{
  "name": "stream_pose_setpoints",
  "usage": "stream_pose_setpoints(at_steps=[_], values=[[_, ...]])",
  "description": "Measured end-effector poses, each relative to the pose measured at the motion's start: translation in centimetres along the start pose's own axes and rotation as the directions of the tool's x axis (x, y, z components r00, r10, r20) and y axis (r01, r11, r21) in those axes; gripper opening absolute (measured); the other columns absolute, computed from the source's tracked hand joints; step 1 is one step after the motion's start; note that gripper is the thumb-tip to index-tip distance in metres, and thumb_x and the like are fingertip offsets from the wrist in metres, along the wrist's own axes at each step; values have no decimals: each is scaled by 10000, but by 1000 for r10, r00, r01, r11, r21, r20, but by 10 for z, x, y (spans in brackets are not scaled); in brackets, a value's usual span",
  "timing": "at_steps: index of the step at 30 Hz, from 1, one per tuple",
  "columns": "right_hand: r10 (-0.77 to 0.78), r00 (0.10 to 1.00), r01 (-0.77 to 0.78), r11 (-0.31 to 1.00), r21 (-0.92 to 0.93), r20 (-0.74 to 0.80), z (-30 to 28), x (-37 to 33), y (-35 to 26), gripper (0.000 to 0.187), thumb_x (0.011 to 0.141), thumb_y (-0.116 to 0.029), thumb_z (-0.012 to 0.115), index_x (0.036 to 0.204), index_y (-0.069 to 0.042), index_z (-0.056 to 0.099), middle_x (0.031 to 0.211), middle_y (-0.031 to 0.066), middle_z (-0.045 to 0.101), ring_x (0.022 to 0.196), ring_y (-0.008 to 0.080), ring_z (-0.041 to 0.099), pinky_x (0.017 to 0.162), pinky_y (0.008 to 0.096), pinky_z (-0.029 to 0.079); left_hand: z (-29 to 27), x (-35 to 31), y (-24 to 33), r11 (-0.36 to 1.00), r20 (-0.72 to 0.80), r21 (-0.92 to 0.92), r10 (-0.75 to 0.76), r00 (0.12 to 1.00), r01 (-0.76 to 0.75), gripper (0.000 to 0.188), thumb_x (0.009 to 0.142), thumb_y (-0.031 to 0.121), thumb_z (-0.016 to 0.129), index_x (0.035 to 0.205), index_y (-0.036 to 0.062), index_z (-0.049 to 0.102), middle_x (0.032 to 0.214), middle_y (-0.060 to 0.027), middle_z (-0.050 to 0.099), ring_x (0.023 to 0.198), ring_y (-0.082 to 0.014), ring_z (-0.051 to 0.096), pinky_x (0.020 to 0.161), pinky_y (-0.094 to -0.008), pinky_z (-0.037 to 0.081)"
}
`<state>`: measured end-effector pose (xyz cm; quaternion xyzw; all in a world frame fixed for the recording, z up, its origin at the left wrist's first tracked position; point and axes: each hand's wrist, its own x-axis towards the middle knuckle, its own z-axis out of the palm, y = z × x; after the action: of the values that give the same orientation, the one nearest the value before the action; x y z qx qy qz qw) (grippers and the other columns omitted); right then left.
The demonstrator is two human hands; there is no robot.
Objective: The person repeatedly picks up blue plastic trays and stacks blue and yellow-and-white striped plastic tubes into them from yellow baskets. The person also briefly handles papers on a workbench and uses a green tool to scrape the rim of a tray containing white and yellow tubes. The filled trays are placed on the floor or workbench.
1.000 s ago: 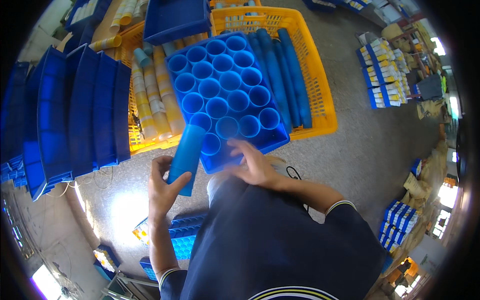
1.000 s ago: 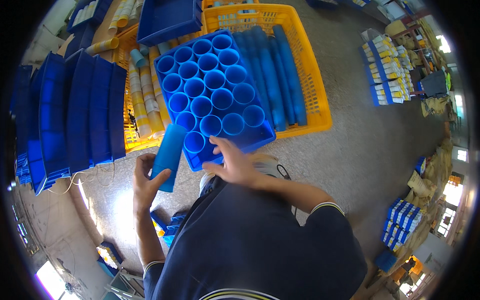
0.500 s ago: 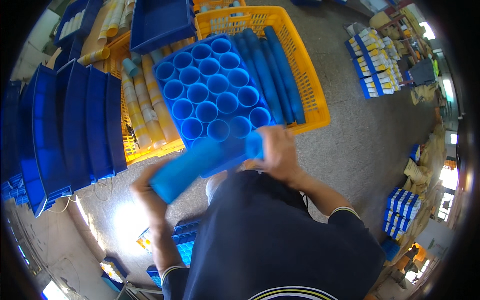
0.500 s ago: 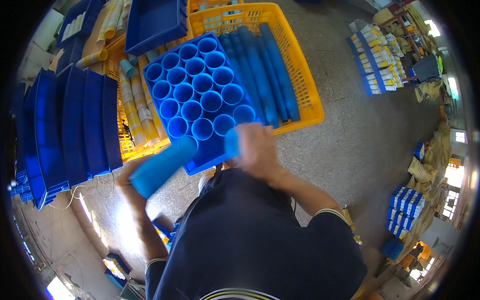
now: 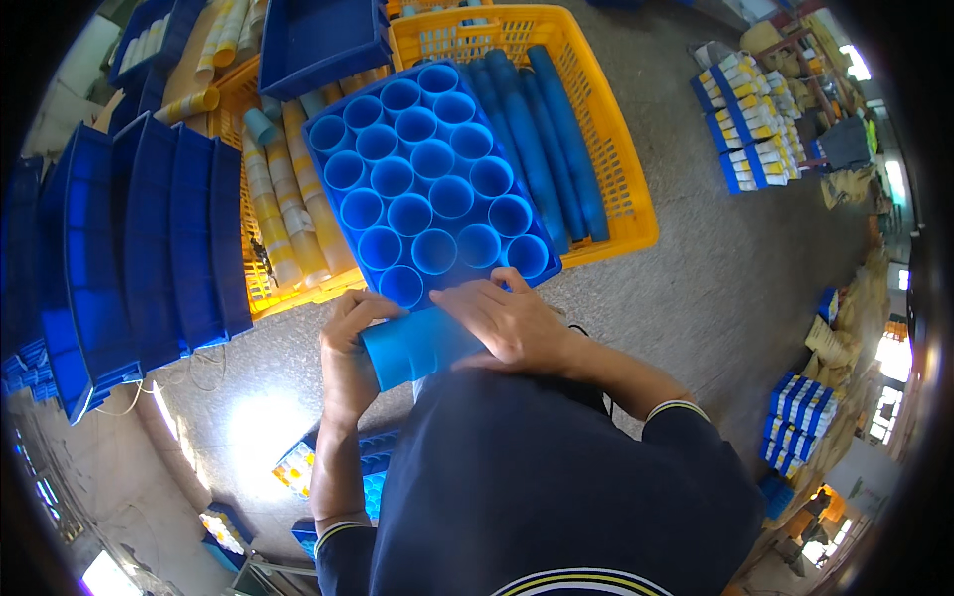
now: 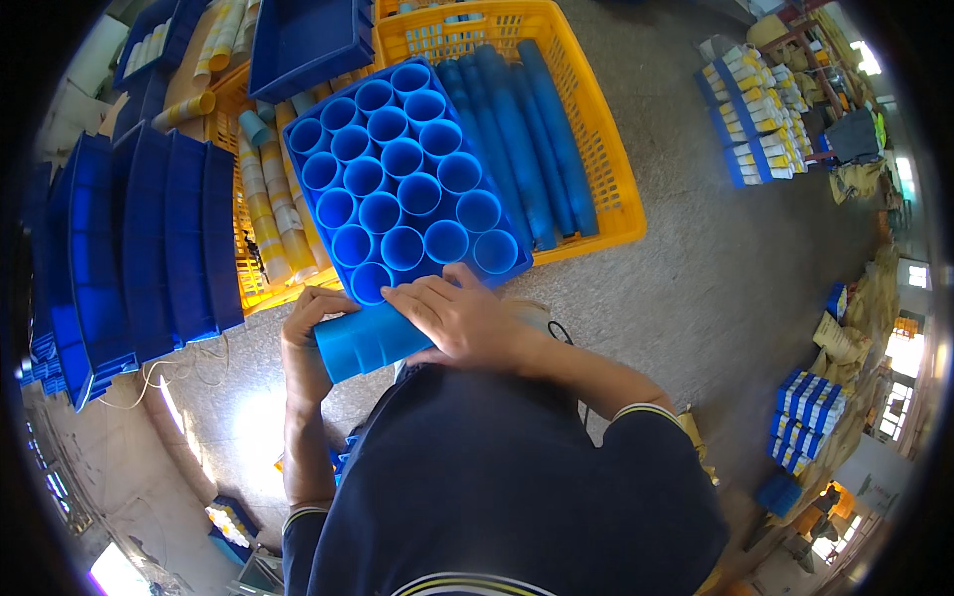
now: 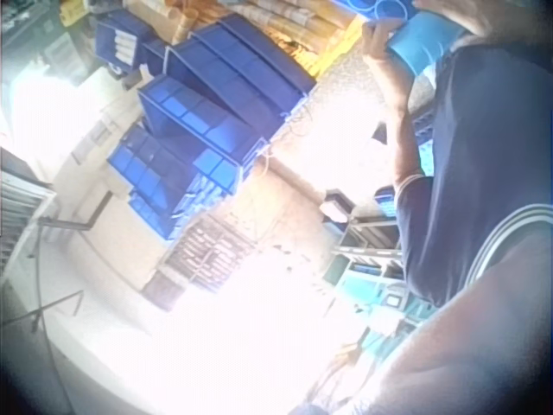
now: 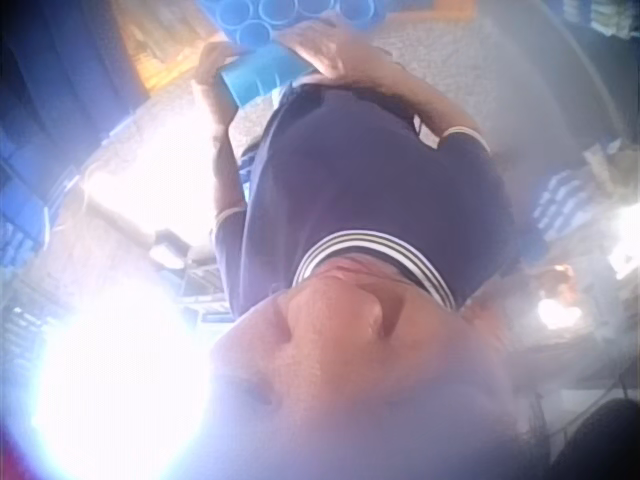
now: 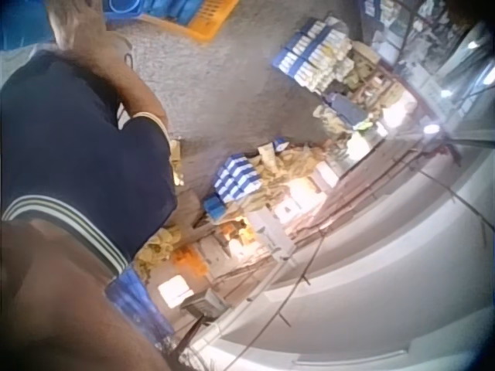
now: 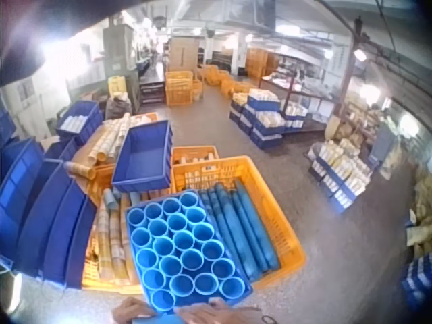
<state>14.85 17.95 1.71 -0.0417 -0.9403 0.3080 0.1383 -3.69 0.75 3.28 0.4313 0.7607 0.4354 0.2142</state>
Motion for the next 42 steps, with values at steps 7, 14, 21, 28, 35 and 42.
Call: stream_pose_setpoints(at_steps=[7,14,21,28,35,42], values=[[590,777,-425,749,509,-219,9,-17,46,847,696,-225,847,1379,4,400,1294,211,535,1200,342,542,992,487,399,0,-3,-28,983,-55,123,-132,990,138,261,742,-51,643,977,21,731,937,-164,724,881,-274,713,787,-345,552],[316,906,-234,928,289,-283,49,-31,68,861,692,-181,878,1376,-49,372,1355,206,476,1267,371,494,1042,464,425,12,-6,-42,997,65,-42,-65,996,68,399,732,-136,552,1051,26,730,1088,-184,701,1073,-294,664,948,-355,499],[109,980,-122,990,-71,-168,39,-25,48,732,690,-360,846,1295,-91,534,1443,172,432,1382,378,358,1141,566,239,-8,-16,-68,974,180,48,-227,957,221,319,766,-92,589,1032,30,714,1005,-144,719,957,-253,691,872,-346,534],[100,976,-46,963,-266,192,52,-17,37,495,822,-443,709,1145,-69,691,1529,149,368,1455,343,251,1156,604,157,31,4,-63,937,56,325,-158,986,131,267,788,-62,565,999,67,665,929,-162,621,873,-375,639,775,-438,510],[-258,949,273,960,-62,181,59,-1,38,747,866,-489,632,1469,-116,398,1555,125,323,1468,311,240,1164,591,154,62,-20,-50,922,-307,373,18,952,103,446,792,-12,647,1217,19,513,1182,-205,522,1088,-413,534,937,-482,461],[-425,876,393,903,173,228,76,19,67,674,877,-425,659,1426,-92,456,1519,172,365,1436,361,282,1159,564,172,88,-113,-85,760,-299,-162,-646,703,629,431,894,83,619,1304,-8,522,994,-141,683,790,-219,673,681,-337,567]])
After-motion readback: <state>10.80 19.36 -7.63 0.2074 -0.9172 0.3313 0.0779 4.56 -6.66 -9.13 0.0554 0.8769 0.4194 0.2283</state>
